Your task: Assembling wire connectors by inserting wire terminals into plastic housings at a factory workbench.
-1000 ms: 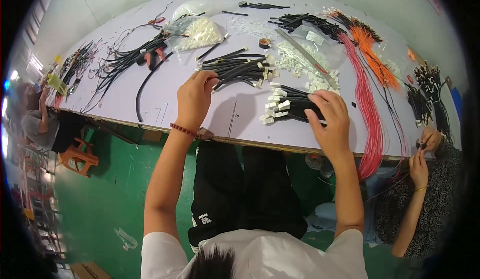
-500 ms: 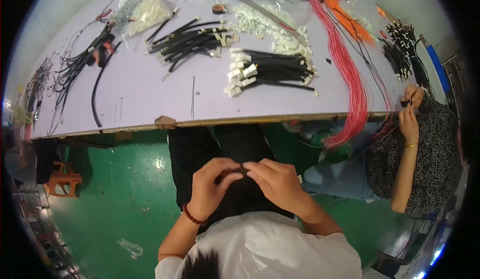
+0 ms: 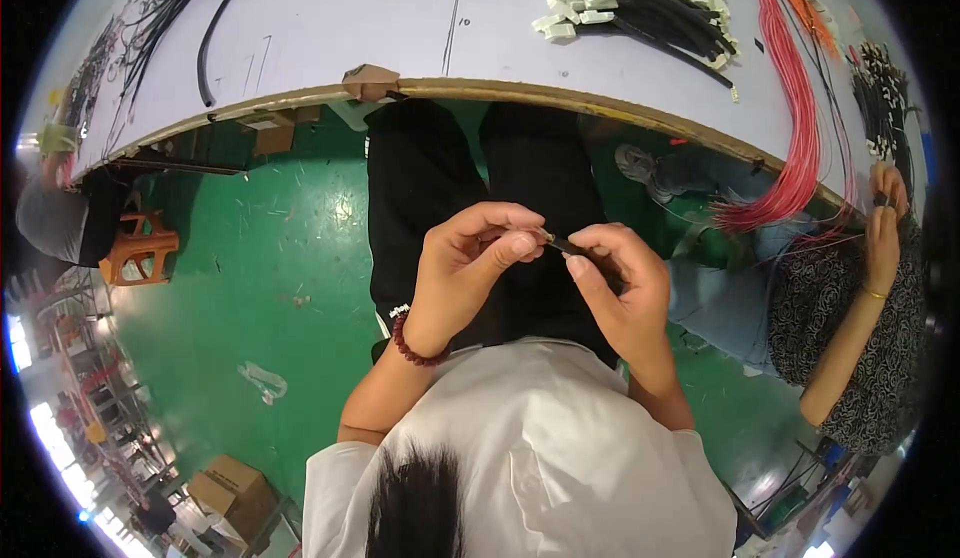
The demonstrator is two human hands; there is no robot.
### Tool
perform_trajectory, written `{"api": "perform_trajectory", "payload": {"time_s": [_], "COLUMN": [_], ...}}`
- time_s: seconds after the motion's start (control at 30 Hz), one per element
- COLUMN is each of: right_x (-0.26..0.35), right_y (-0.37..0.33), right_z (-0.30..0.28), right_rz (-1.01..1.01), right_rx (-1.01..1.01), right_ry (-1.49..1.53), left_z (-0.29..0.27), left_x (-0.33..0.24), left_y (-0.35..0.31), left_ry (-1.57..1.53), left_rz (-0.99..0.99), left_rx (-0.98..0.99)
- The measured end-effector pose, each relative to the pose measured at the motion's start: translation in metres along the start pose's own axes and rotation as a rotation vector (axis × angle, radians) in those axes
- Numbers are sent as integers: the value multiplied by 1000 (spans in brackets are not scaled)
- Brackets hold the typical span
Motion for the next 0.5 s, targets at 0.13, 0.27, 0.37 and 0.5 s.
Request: {"api": "perform_trajectory", "payload": {"time_s": [0.13,0.27,0.37,0.5], "right_x": [5,11,5,3], "right_y": [-4,-4,0,-1], "right_z": [-3,1,4,2], "right_rz": [-48,124,46,5], "right_rx": [11,20,11,-21], "right_ry": [-91,97,89,70], "left_z": [1,9,16,13], "left_x": [5,4,0,0], "left_y": [-1,1,2,1], "left_ry": [1,33,20,59], "left_rz": [7,-5,17,75], "left_rx": [23,41,46,19]}}
Point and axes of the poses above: each hand's wrist, its own y-axis towards the middle knuckle, its own z-axis out of the palm, x = y × z, the point moved 1 cm from there along y, towards the middle knuckle, and after that the axes turned 2 degrees about -x, right-handed, at the moved point
